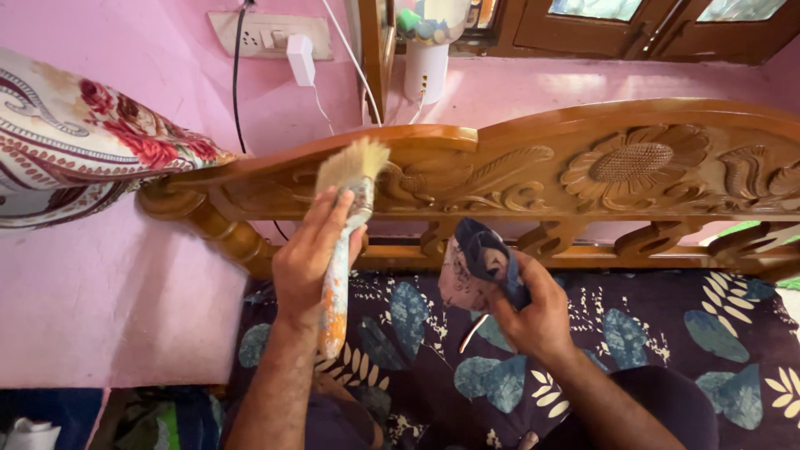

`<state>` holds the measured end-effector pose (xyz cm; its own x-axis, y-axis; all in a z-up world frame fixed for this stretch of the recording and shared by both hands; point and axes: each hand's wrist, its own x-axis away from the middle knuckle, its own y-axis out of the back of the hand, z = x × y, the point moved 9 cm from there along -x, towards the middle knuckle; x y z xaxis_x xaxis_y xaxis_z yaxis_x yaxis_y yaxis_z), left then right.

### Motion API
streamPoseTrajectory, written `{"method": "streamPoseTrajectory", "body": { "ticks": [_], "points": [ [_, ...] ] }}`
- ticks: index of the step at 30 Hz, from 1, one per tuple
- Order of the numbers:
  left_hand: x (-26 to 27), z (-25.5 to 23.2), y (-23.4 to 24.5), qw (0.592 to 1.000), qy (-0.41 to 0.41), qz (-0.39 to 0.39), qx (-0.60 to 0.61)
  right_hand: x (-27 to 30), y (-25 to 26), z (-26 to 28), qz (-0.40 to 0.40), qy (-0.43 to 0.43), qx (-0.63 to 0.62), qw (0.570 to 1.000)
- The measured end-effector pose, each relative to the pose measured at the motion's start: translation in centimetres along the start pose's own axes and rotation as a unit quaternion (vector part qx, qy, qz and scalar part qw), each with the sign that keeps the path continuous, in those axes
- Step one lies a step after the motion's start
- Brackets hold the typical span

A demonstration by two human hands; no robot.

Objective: The person wipes a decorative wooden headboard with a cloth and cleans the intricate carvings using a large brush.

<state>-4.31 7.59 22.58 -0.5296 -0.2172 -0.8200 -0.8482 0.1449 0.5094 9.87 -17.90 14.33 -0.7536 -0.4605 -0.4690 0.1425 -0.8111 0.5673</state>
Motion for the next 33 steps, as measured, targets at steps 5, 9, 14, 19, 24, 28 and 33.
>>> {"method": "streamPoseTrajectory", "body": {
  "ticks": [5,9,14,19,24,28,33],
  "points": [
    [1.4,1.6,0.9,0.994,0.089,-0.053,0.036,-0.3,1.6,0.9,-0.068,0.076,0.001,0.995],
    [2.8,4.3,-0.3,0.973,0.210,-0.066,0.066,-3.5,5.2,4.2,-0.165,0.197,0.022,0.966],
    [6.1,6.0,-3.4,0.921,0.326,-0.067,0.202,-10.0,4.9,8.7,-0.177,0.307,0.194,0.915],
    [5.7,1.7,-6.0,0.971,0.081,-0.056,0.219,-15.5,-2.9,9.5,0.030,0.313,0.279,0.907],
    [6.6,1.5,-6.1,0.987,0.085,-0.020,0.135,-15.5,-2.6,7.8,0.019,0.298,0.229,0.927],
    [6.4,6.3,-2.6,0.963,0.154,-0.153,0.158,-17.9,-2.9,6.5,0.065,0.247,0.234,0.938],
    [7.0,7.0,-6.3,0.959,0.194,-0.100,0.182,-20.4,-5.7,5.8,0.198,0.111,0.338,0.913]
  ]
}}
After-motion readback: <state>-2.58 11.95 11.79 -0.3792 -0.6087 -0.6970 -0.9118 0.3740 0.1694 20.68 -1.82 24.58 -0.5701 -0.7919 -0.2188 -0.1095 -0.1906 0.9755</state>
